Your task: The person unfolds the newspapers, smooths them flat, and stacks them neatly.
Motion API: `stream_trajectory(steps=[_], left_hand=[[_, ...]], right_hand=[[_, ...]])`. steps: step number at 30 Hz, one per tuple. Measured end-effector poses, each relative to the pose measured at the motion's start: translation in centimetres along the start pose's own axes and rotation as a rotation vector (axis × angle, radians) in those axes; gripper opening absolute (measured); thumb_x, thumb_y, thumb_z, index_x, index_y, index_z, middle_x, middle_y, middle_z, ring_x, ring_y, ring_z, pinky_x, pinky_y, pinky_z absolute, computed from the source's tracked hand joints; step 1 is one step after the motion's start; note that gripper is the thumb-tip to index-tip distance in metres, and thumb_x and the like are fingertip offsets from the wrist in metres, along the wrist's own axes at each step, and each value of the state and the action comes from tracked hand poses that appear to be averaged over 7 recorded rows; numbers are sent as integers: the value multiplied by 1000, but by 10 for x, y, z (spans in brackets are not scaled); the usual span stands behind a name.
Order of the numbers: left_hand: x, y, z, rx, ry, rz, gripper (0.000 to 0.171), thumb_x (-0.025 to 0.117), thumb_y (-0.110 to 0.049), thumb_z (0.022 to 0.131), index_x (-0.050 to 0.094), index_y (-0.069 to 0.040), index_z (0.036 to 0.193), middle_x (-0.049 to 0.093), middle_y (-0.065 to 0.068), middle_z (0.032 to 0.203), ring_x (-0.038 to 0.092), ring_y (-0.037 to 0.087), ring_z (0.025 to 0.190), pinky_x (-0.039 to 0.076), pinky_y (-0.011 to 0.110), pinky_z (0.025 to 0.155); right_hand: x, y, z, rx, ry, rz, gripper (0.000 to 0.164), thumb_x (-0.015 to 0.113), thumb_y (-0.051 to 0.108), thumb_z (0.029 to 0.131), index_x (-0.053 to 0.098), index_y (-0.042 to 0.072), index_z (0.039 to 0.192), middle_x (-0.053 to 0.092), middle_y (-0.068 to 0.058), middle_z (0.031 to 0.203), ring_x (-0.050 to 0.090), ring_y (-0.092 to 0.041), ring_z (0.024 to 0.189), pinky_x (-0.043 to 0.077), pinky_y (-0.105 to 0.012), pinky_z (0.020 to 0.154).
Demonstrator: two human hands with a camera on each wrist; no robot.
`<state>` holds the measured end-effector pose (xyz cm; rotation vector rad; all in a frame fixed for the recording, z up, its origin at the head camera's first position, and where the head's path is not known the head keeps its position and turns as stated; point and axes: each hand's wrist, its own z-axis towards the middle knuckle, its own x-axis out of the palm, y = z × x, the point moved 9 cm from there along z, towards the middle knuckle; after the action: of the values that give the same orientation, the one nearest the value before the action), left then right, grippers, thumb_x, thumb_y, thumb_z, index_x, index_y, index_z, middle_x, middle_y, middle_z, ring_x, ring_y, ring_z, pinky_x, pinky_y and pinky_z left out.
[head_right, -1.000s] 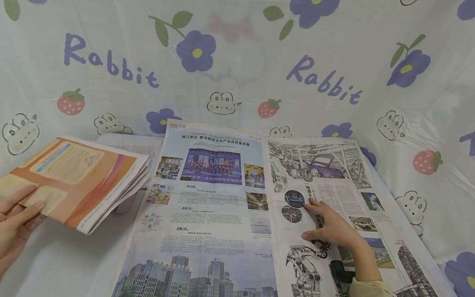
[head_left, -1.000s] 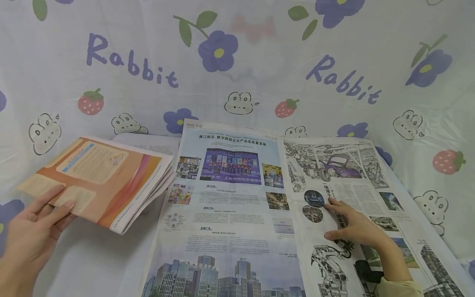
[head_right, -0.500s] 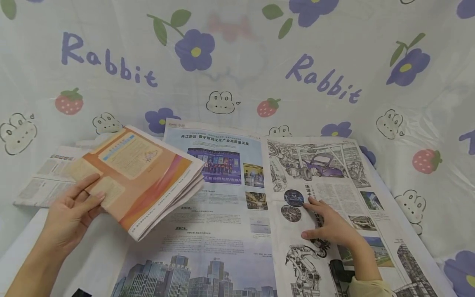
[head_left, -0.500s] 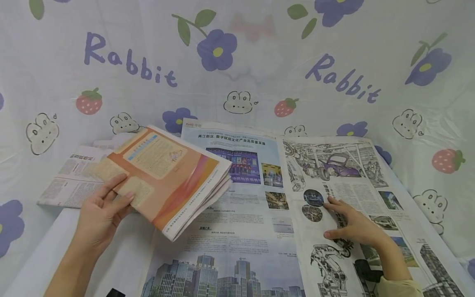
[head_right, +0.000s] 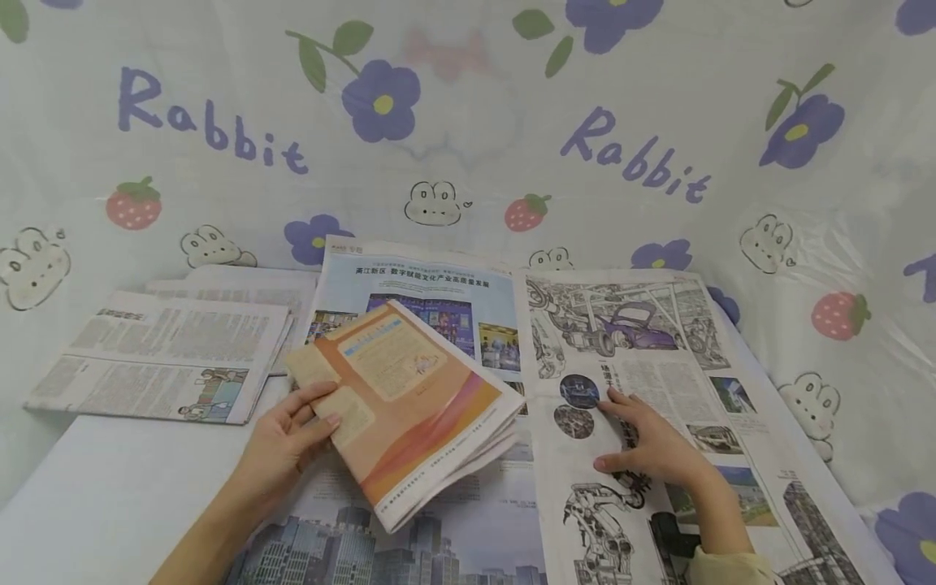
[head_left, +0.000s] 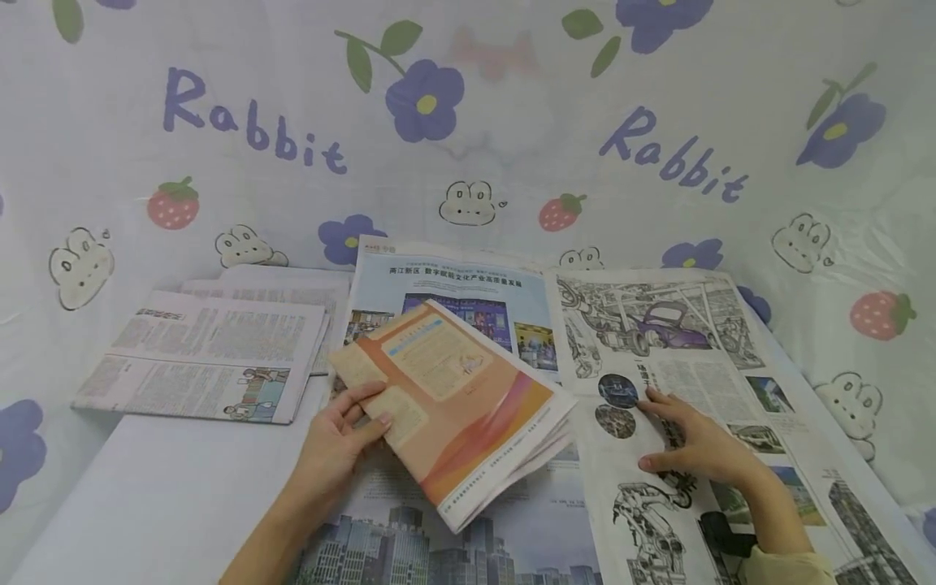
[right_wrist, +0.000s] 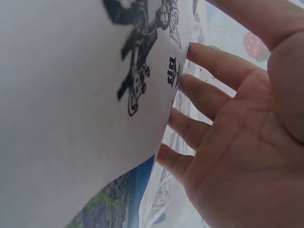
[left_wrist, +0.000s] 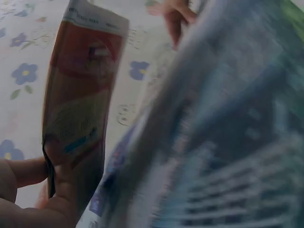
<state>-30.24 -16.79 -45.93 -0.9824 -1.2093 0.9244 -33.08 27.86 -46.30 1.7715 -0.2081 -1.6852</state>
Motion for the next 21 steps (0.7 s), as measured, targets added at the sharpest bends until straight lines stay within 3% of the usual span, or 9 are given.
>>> stream_trajectory(steps=[4, 8, 11, 16, 21], left_hand=[[4, 19, 0, -51, -20, 74, 45, 59, 10, 94, 49, 2, 136, 52, 21, 135, 61, 23, 102, 55, 27, 67], [1, 25, 2, -46, -28, 119, 40, 57, 9, 95, 52, 4, 134, 53, 23, 132, 62, 27, 103, 56, 31, 69], [-3, 30, 3, -64, -33, 129, 39, 57, 7, 95, 52, 5, 134, 53, 25, 131, 63, 29, 101, 57, 34, 71], [-5, 37, 6, -87, -6, 122, 59, 71, 6, 86, 46, 2, 140, 46, 23, 138, 65, 32, 100, 57, 38, 74], [-4, 39, 6, -85, 32, 109, 72, 73, 10, 81, 41, -2, 144, 38, 20, 143, 64, 35, 103, 57, 42, 73]], right_hand=[[0, -1, -2, -4, 10, 0, 90, 84, 37, 77, 42, -2, 146, 16, -29, 157, 7, -55, 139, 17, -78, 96], [-5, 5, -4, -2, 14, -30, 88, 82, 40, 79, 43, -2, 146, 18, -30, 156, 13, -56, 138, 24, -76, 95], [-10, 16, -6, 19, 8, -31, 78, 76, 40, 85, 46, -1, 144, 25, -30, 153, 21, -55, 136, 31, -73, 95], [-14, 54, -10, 39, -43, 91, 58, 65, 36, 96, 50, 3, 142, 39, -26, 147, 36, -50, 131, 40, -64, 95], [12, 100, -7, 41, -59, 282, 54, 64, 34, 97, 52, 4, 140, 49, -20, 141, 46, -45, 127, 49, -54, 91]])
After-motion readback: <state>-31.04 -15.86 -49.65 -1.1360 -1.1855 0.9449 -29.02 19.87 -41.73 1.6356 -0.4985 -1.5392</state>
